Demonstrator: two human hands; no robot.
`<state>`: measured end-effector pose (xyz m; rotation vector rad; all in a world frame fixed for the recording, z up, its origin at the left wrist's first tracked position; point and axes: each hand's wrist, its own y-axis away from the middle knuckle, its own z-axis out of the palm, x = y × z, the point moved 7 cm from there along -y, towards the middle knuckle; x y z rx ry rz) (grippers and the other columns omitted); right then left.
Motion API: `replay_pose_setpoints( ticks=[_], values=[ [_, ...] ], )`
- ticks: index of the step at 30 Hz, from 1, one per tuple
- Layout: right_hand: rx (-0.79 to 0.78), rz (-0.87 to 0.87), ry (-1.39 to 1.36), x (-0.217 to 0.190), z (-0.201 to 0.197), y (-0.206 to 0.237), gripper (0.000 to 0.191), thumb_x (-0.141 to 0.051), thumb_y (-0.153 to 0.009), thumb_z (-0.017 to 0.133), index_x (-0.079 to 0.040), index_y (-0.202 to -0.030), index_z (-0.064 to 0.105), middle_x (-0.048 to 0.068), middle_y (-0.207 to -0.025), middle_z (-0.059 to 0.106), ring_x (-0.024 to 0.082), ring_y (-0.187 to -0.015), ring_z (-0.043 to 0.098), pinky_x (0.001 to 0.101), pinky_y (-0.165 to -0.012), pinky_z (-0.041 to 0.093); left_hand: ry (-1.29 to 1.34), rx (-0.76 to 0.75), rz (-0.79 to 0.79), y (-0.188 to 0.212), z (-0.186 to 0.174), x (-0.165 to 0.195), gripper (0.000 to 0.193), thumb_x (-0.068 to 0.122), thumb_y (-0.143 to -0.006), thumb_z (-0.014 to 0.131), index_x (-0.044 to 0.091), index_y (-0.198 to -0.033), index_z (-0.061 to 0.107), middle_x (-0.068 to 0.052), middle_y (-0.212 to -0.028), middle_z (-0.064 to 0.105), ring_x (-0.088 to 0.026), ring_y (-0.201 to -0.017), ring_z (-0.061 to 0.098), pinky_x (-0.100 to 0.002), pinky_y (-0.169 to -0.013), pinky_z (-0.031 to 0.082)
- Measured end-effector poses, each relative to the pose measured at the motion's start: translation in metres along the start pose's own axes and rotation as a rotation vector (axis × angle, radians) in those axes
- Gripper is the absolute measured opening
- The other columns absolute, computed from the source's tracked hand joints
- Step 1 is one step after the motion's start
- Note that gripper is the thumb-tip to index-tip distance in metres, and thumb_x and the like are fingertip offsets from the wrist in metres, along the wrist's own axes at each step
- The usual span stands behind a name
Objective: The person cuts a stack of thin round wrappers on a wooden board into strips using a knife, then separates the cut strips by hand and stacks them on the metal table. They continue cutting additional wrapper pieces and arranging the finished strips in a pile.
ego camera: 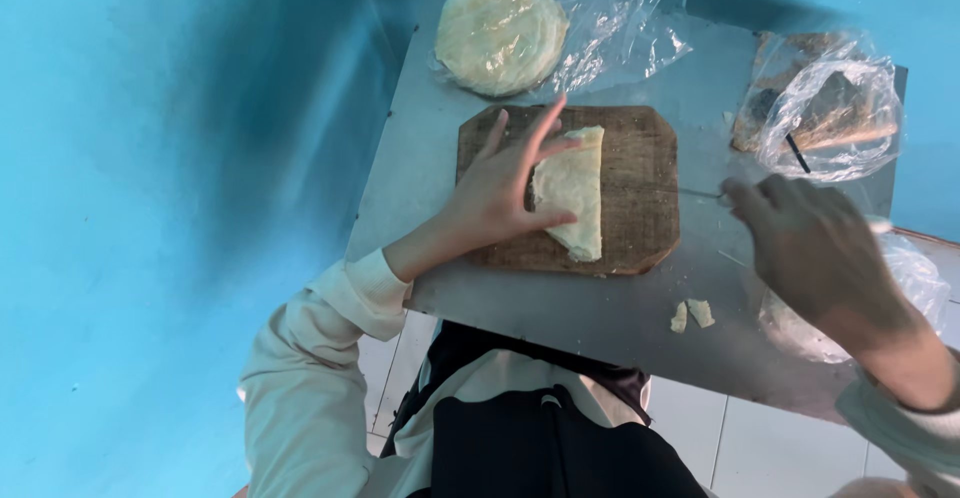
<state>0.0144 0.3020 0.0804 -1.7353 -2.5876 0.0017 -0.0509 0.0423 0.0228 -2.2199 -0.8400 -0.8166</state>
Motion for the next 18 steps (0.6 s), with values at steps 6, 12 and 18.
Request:
replay_pose_setpoints(
  ticks=[6, 12, 18],
  values=[
    [-0.059, -0.099, -0.187, -0.015, 0.010, -0.015, 0.026, -0.007, -0.091, 0.058, -0.009, -0.117, 0.063, 0.012, -0.094, 0.064, 0.032, -0.089, 0.064, 0.0453, -0.081, 0.049, -0.102, -0.020, -0.031, 0.000, 0.013, 0.007, 0.123, 0.053, -0.082, 0.083, 0.013, -0.166, 0.003, -0.004, -0.145, 0.065, -0.022, -0.148, 0.048, -0.059, -0.129, 0.001],
    [-0.065, -0.122, -0.304, -0.022, 0.021, -0.026, 0.028, -0.006, -0.090, 0.058, -0.007, -0.118, 0.060, 0.013, -0.095, 0.062, 0.034, -0.088, 0.062, 0.0466, -0.080, 0.049, -0.059, -0.006, -0.090, 0.010, 0.018, 0.000, 0.129, 0.054, -0.078, 0.084, 0.009, -0.164, 0.000, 0.001, -0.135, 0.071, -0.025, -0.149, 0.045, -0.062, -0.126, -0.002],
    [-0.066, -0.184, -0.340, -0.029, 0.031, -0.030, 0.043, 0.002, -0.081, 0.057, -0.006, -0.123, 0.060, 0.013, -0.101, 0.064, 0.035, -0.096, 0.064, 0.0477, -0.083, 0.049, -0.075, -0.046, -0.127, 0.017, 0.021, 0.000, 0.128, 0.057, -0.078, 0.083, 0.009, -0.164, 0.001, 0.002, -0.138, 0.070, -0.022, -0.145, 0.049, -0.062, -0.127, -0.004]
  ],
)
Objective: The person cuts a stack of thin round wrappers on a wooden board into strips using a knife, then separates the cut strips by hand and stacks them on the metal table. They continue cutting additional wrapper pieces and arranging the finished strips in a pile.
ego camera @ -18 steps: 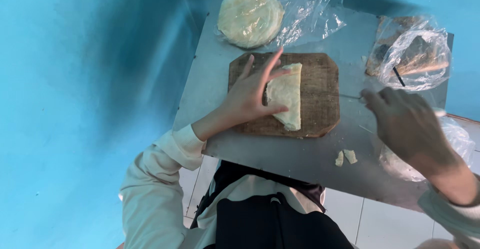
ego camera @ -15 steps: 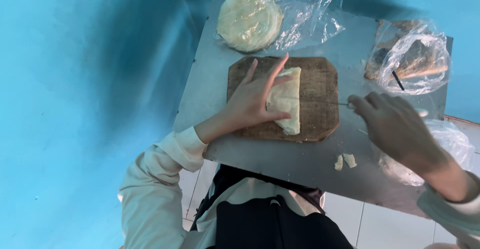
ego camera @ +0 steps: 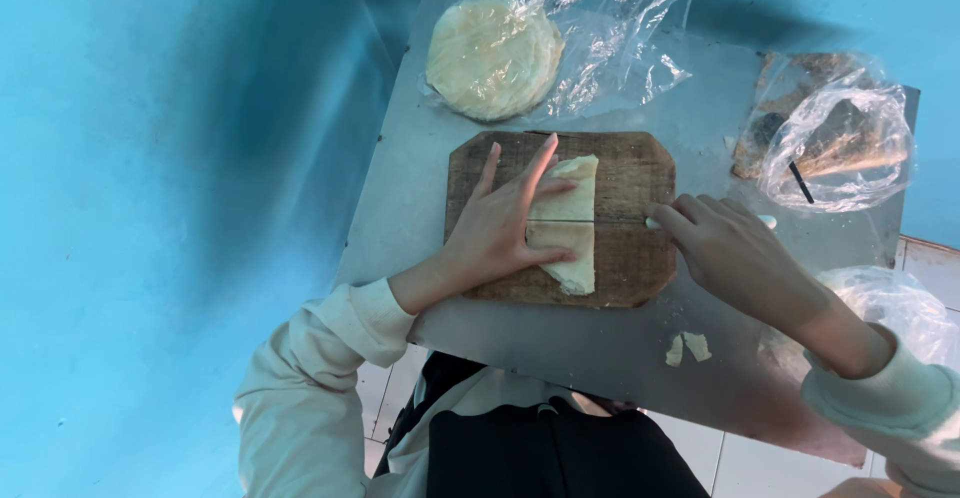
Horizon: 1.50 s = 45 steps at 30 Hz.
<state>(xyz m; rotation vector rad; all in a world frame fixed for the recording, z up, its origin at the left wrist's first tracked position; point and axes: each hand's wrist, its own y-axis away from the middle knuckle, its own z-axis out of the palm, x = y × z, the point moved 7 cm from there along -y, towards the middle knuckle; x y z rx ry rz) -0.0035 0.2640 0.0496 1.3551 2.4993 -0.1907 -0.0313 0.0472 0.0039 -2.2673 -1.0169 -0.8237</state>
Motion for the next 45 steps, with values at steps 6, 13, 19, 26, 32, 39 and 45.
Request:
replay_pose_setpoints(
  ticks=[6, 13, 19, 26, 32, 39, 45],
  values=[
    [0.015, -0.035, -0.038, 0.000, 0.003, -0.003, 0.045, 0.003, -0.079, 0.057, -0.004, -0.123, 0.060, 0.014, -0.109, 0.066, 0.036, -0.103, 0.064, 0.0485, -0.087, 0.049, -0.005, -0.003, -0.007, 0.003, 0.002, 0.001, 0.128, 0.057, -0.078, 0.082, 0.009, -0.164, 0.000, 0.003, -0.139, 0.068, -0.021, -0.144, 0.051, -0.064, -0.127, -0.004],
    [-0.036, -0.005, -0.032, 0.005, 0.006, -0.002, 0.047, 0.004, -0.079, 0.058, -0.005, -0.125, 0.060, 0.014, -0.109, 0.065, 0.035, -0.102, 0.063, 0.0472, -0.088, 0.049, -0.011, -0.009, -0.026, 0.001, 0.005, -0.002, 0.127, 0.058, -0.080, 0.081, 0.009, -0.164, -0.001, 0.003, -0.141, 0.067, -0.023, -0.145, 0.050, -0.065, -0.127, -0.001],
    [0.001, -0.065, 0.079, 0.000, 0.005, 0.001, 0.054, 0.007, -0.076, 0.058, -0.005, -0.129, 0.058, 0.014, -0.110, 0.065, 0.032, -0.104, 0.064, 0.0450, -0.092, 0.049, -0.035, 0.001, -0.020, -0.001, 0.006, 0.000, 0.127, 0.059, -0.081, 0.080, 0.009, -0.164, -0.001, 0.002, -0.141, 0.066, -0.024, -0.146, 0.048, -0.064, -0.127, 0.000],
    [0.015, -0.102, 0.271, -0.002, 0.017, 0.007, 0.056, 0.005, -0.075, 0.062, -0.001, -0.130, 0.056, 0.014, -0.104, 0.063, 0.028, -0.098, 0.064, 0.0421, -0.091, 0.052, 0.116, 0.022, -0.037, 0.001, 0.004, -0.007, 0.106, 0.044, -0.091, 0.075, 0.009, -0.165, 0.008, -0.001, -0.140, 0.069, -0.026, -0.152, 0.044, -0.063, -0.129, -0.003],
    [0.006, -0.093, 0.317, 0.004, 0.030, 0.011, 0.051, 0.004, -0.081, 0.062, -0.002, -0.131, 0.056, 0.012, -0.098, 0.063, 0.026, -0.094, 0.065, 0.0410, -0.089, 0.053, 0.173, 0.199, -0.054, 0.004, -0.014, -0.019, 0.072, 0.030, -0.107, 0.063, 0.013, -0.165, 0.024, 0.004, -0.136, 0.074, -0.021, -0.154, 0.049, -0.059, -0.141, 0.000],
    [0.038, -0.124, 0.308, 0.001, 0.031, 0.009, 0.049, 0.002, -0.080, 0.063, 0.000, -0.128, 0.056, 0.013, -0.101, 0.063, 0.026, -0.094, 0.065, 0.0421, -0.090, 0.054, 0.119, -0.001, 0.038, -0.003, -0.012, -0.005, 0.099, 0.042, -0.088, 0.077, 0.007, -0.160, 0.019, 0.000, -0.138, 0.068, -0.025, -0.140, 0.054, -0.065, -0.126, -0.007],
    [-0.033, -0.082, 0.191, 0.006, 0.027, 0.005, 0.058, 0.006, -0.073, 0.063, 0.002, -0.130, 0.055, 0.014, -0.102, 0.062, 0.028, -0.096, 0.065, 0.0418, -0.088, 0.053, 0.158, 0.002, 0.036, -0.005, -0.011, -0.008, 0.086, 0.033, -0.098, 0.067, 0.010, -0.166, 0.019, 0.002, -0.142, 0.069, -0.024, -0.149, 0.053, -0.062, -0.134, -0.006]
  ],
)
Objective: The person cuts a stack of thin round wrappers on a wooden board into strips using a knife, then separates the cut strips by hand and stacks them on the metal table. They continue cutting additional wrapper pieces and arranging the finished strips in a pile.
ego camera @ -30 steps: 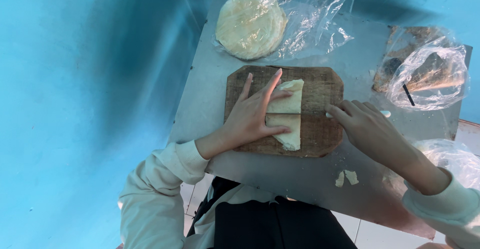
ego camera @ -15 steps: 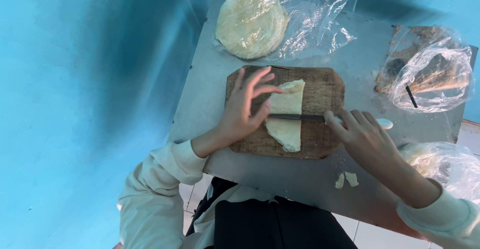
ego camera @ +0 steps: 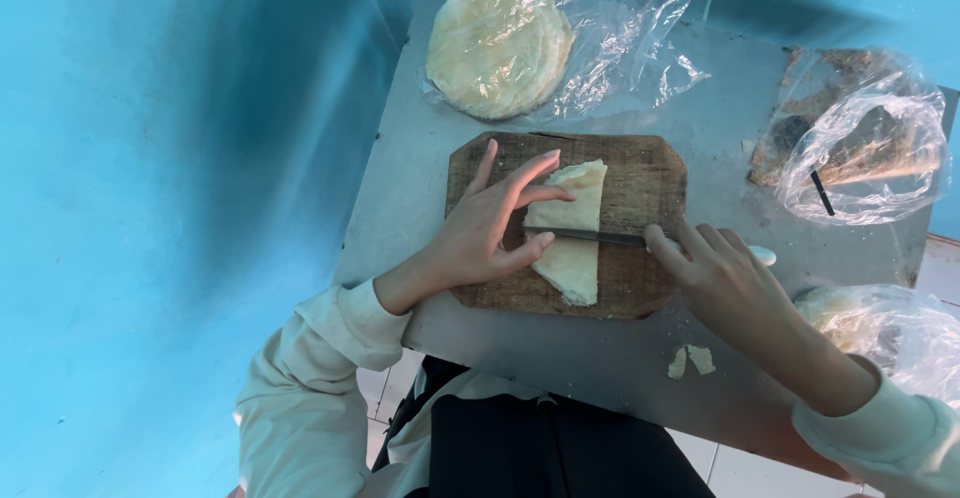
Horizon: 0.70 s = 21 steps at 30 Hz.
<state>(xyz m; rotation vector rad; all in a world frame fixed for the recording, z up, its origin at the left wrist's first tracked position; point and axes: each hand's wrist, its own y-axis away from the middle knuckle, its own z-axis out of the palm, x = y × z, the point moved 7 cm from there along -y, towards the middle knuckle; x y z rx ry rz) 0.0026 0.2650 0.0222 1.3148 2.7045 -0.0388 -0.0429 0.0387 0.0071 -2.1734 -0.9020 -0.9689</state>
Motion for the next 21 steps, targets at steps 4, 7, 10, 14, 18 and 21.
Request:
replay_pose_setpoints(
  ticks=[4, 7, 10, 14, 18, 21],
  values=[
    [-0.058, 0.014, -0.028, 0.006, 0.000, -0.006, 0.061, 0.007, -0.069, 0.064, 0.003, -0.129, 0.054, 0.015, -0.105, 0.062, 0.029, -0.097, 0.064, 0.0418, -0.089, 0.052, -0.006, -0.022, 0.000, -0.001, 0.003, -0.003, 0.092, 0.034, -0.092, 0.071, 0.012, -0.165, 0.019, 0.001, -0.141, 0.069, -0.023, -0.146, 0.054, -0.061, -0.132, -0.004],
    [-0.072, -0.001, -0.006, 0.007, -0.001, -0.010, 0.064, 0.005, -0.068, 0.064, 0.002, -0.131, 0.053, 0.015, -0.105, 0.062, 0.029, -0.097, 0.063, 0.0421, -0.088, 0.052, -0.060, -0.040, 0.024, -0.003, 0.008, -0.003, 0.096, 0.042, -0.091, 0.076, 0.014, -0.163, 0.018, 0.000, -0.140, 0.068, -0.022, -0.138, 0.058, -0.060, -0.130, 0.003],
    [-0.153, 0.015, 0.058, 0.009, 0.004, -0.011, 0.066, 0.003, -0.069, 0.064, -0.002, -0.134, 0.053, 0.012, -0.101, 0.061, 0.028, -0.097, 0.063, 0.0416, -0.087, 0.053, -0.137, -0.039, 0.059, -0.006, 0.015, -0.002, 0.098, 0.047, -0.094, 0.075, 0.017, -0.165, 0.015, 0.001, -0.143, 0.067, -0.019, -0.133, 0.061, -0.057, -0.133, 0.014],
    [-0.175, -0.016, 0.125, 0.011, 0.008, -0.012, 0.061, 0.002, -0.069, 0.063, -0.005, -0.128, 0.052, 0.013, -0.103, 0.061, 0.029, -0.094, 0.065, 0.0418, -0.083, 0.053, -0.134, -0.107, 0.029, -0.008, 0.028, -0.007, 0.108, 0.050, -0.093, 0.074, 0.016, -0.166, 0.003, 0.001, -0.143, 0.068, -0.019, -0.130, 0.062, -0.054, -0.132, 0.022],
    [-0.215, -0.052, 0.097, 0.020, 0.018, -0.016, 0.052, 0.001, -0.075, 0.062, -0.011, -0.125, 0.050, 0.013, -0.097, 0.063, 0.031, -0.087, 0.069, 0.0452, -0.078, 0.055, -0.108, -0.093, 0.012, -0.009, 0.032, -0.006, 0.121, 0.052, -0.090, 0.076, 0.014, -0.164, -0.011, 0.000, -0.140, 0.068, -0.021, -0.137, 0.059, -0.055, -0.129, 0.021],
    [-0.347, -0.027, 0.024, 0.032, 0.032, -0.026, 0.040, -0.005, -0.084, 0.061, -0.017, -0.120, 0.048, 0.014, -0.092, 0.065, 0.034, -0.079, 0.072, 0.0474, -0.067, 0.057, -0.066, -0.082, -0.007, -0.011, 0.032, -0.007, 0.123, 0.053, -0.089, 0.077, 0.013, -0.164, -0.012, 0.000, -0.137, 0.071, -0.020, -0.137, 0.060, -0.057, -0.129, 0.018]
  ],
)
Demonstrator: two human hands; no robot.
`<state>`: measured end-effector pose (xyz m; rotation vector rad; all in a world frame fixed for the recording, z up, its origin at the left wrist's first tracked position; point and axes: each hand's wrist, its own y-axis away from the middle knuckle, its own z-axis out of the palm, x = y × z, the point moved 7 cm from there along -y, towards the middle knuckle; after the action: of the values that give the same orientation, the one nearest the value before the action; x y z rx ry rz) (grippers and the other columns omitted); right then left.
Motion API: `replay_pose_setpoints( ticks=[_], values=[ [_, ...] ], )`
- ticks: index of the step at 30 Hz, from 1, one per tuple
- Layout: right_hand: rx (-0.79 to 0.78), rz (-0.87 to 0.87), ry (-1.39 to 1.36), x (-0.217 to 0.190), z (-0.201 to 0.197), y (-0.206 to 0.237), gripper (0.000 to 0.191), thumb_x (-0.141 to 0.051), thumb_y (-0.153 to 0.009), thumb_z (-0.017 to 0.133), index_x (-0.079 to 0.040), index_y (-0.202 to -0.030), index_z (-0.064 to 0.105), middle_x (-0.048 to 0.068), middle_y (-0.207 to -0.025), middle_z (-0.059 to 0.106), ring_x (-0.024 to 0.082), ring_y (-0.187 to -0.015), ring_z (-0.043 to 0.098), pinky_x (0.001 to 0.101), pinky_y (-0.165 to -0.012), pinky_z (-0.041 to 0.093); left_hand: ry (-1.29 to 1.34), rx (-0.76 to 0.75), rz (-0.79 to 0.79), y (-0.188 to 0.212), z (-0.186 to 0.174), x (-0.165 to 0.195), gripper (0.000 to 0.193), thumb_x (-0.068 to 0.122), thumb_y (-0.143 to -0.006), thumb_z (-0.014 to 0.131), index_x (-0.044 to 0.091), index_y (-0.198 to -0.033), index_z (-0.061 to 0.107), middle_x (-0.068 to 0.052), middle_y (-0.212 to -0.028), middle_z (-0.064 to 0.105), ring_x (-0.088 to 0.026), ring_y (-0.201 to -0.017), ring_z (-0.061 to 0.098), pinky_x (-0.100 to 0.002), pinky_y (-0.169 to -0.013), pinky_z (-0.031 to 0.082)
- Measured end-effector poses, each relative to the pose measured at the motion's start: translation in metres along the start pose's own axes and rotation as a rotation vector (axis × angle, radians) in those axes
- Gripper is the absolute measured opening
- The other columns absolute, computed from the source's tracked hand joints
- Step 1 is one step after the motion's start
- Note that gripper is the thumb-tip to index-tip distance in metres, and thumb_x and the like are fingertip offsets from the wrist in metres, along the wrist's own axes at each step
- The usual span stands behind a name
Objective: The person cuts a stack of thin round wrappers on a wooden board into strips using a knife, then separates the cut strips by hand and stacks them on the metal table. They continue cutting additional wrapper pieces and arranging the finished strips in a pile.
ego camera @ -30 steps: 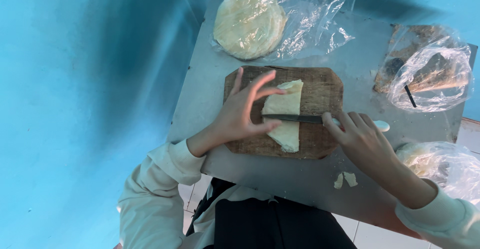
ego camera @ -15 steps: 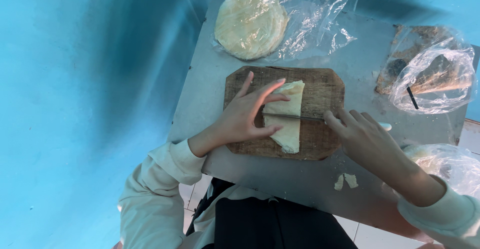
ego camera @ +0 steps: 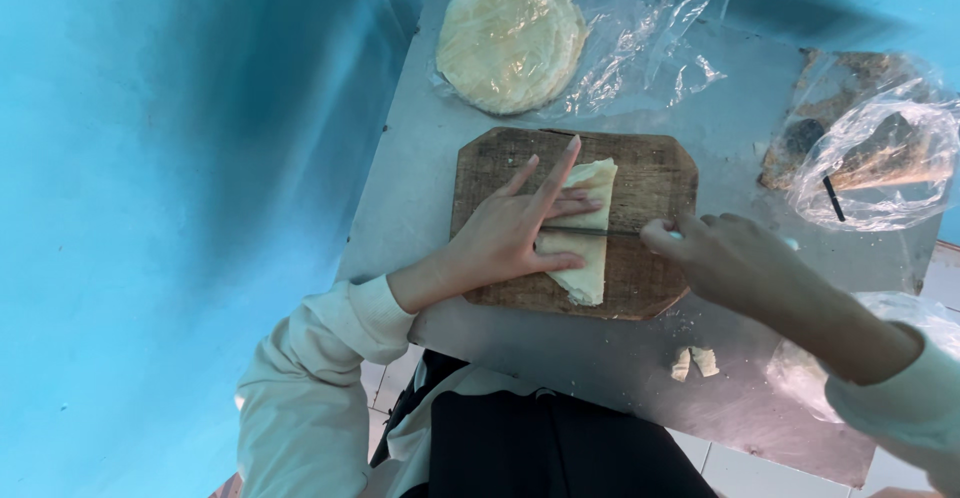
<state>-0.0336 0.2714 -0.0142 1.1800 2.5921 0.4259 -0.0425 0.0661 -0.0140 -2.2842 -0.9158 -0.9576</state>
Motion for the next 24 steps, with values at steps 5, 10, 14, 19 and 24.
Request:
replay_pose_setpoints(
  ticks=[5, 10, 14, 19, 24],
  values=[
    [-0.222, 0.046, 0.004, 0.007, 0.007, -0.010, 0.038, -0.010, -0.089, 0.057, -0.022, -0.123, 0.047, 0.013, -0.079, 0.067, 0.033, -0.067, 0.072, 0.0474, -0.056, 0.056, 0.019, -0.006, -0.019, 0.000, 0.000, -0.001, 0.124, 0.054, -0.089, 0.076, 0.012, -0.164, -0.013, 0.001, -0.134, 0.073, -0.019, -0.137, 0.060, -0.057, -0.130, 0.016],
    [-0.204, 0.020, 0.018, 0.000, 0.000, -0.015, 0.038, -0.012, -0.091, 0.055, -0.024, -0.126, 0.047, 0.009, -0.070, 0.067, 0.032, -0.067, 0.072, 0.0468, -0.055, 0.056, 0.017, -0.008, -0.023, -0.002, 0.001, -0.002, 0.126, 0.056, -0.089, 0.077, 0.012, -0.163, -0.015, 0.001, -0.135, 0.072, -0.019, -0.137, 0.060, -0.057, -0.129, 0.017],
    [-0.244, 0.057, -0.061, 0.006, 0.000, -0.012, 0.029, -0.012, -0.093, 0.053, -0.024, -0.119, 0.049, 0.009, -0.073, 0.069, 0.032, -0.069, 0.072, 0.0471, -0.057, 0.055, 0.026, -0.001, -0.012, -0.001, 0.000, -0.003, 0.125, 0.055, -0.090, 0.077, 0.012, -0.164, -0.016, 0.001, -0.138, 0.071, -0.019, -0.138, 0.059, -0.057, -0.130, 0.018],
    [-0.365, 0.116, -0.048, 0.012, 0.002, -0.013, 0.024, -0.014, -0.094, 0.053, -0.023, -0.116, 0.049, 0.008, -0.079, 0.070, 0.030, -0.074, 0.073, 0.0470, -0.060, 0.056, 0.029, 0.000, -0.004, -0.001, -0.001, -0.006, 0.125, 0.052, -0.090, 0.078, 0.013, -0.163, -0.016, 0.002, -0.138, 0.071, -0.020, -0.140, 0.058, -0.057, -0.130, 0.017],
    [-0.358, 0.110, -0.056, 0.008, 0.004, -0.021, 0.030, -0.013, -0.091, 0.056, -0.025, -0.118, 0.050, 0.009, -0.080, 0.070, 0.030, -0.075, 0.072, 0.0456, -0.061, 0.056, 0.023, -0.012, -0.008, 0.001, -0.004, -0.009, 0.125, 0.050, -0.091, 0.079, 0.012, -0.164, -0.015, 0.002, -0.136, 0.071, -0.020, -0.140, 0.058, -0.057, -0.130, 0.017]
  ],
)
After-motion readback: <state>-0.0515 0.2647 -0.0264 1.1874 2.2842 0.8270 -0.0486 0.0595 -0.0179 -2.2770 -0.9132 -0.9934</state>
